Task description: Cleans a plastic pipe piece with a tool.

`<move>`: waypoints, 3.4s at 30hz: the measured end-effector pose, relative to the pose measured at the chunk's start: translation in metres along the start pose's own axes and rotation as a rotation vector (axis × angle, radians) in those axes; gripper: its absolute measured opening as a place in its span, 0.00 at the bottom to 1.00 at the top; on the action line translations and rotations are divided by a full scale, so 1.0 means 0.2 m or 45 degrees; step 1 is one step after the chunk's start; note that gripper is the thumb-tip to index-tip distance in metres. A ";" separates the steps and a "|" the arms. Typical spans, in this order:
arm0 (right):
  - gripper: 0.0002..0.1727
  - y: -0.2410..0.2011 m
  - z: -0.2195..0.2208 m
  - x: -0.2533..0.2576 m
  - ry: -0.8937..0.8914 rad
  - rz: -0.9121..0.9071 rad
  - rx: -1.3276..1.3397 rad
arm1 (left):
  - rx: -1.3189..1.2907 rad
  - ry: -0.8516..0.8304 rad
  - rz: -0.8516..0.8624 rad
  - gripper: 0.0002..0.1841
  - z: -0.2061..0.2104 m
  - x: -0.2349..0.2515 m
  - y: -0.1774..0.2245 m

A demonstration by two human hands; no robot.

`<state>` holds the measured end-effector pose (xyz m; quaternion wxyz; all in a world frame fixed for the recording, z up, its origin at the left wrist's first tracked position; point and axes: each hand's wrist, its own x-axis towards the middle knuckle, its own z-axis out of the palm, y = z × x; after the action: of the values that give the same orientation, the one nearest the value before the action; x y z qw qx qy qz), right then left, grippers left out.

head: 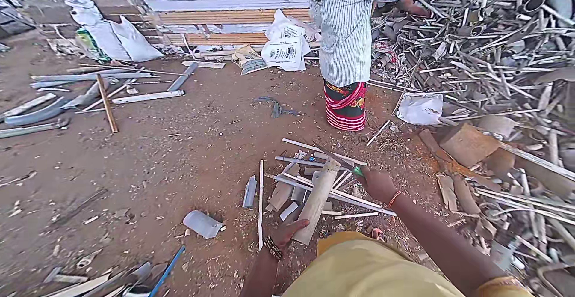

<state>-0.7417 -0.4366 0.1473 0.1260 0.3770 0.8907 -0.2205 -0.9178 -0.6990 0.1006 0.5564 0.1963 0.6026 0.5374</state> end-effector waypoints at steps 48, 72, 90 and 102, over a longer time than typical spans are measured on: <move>0.32 0.93 -0.41 -0.15 0.357 0.005 0.325 | 0.100 0.046 -0.115 0.37 1.22 0.40 0.24; 0.29 1.30 -0.36 -0.38 -0.157 -0.097 0.300 | -0.616 -0.359 -0.331 0.18 1.47 0.78 0.13; 0.28 0.65 -0.22 -0.23 -0.052 0.230 -0.003 | -0.022 -0.324 -0.278 0.18 0.76 0.61 0.20; 0.28 0.40 0.08 -0.15 -0.134 0.283 -0.002 | 0.889 -0.496 -0.257 0.31 0.47 0.65 0.26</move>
<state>-0.6621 -0.4141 0.1225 0.1967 0.4613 0.8357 -0.2238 -0.8936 -0.5327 0.1034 0.6101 0.4113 0.6482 0.1961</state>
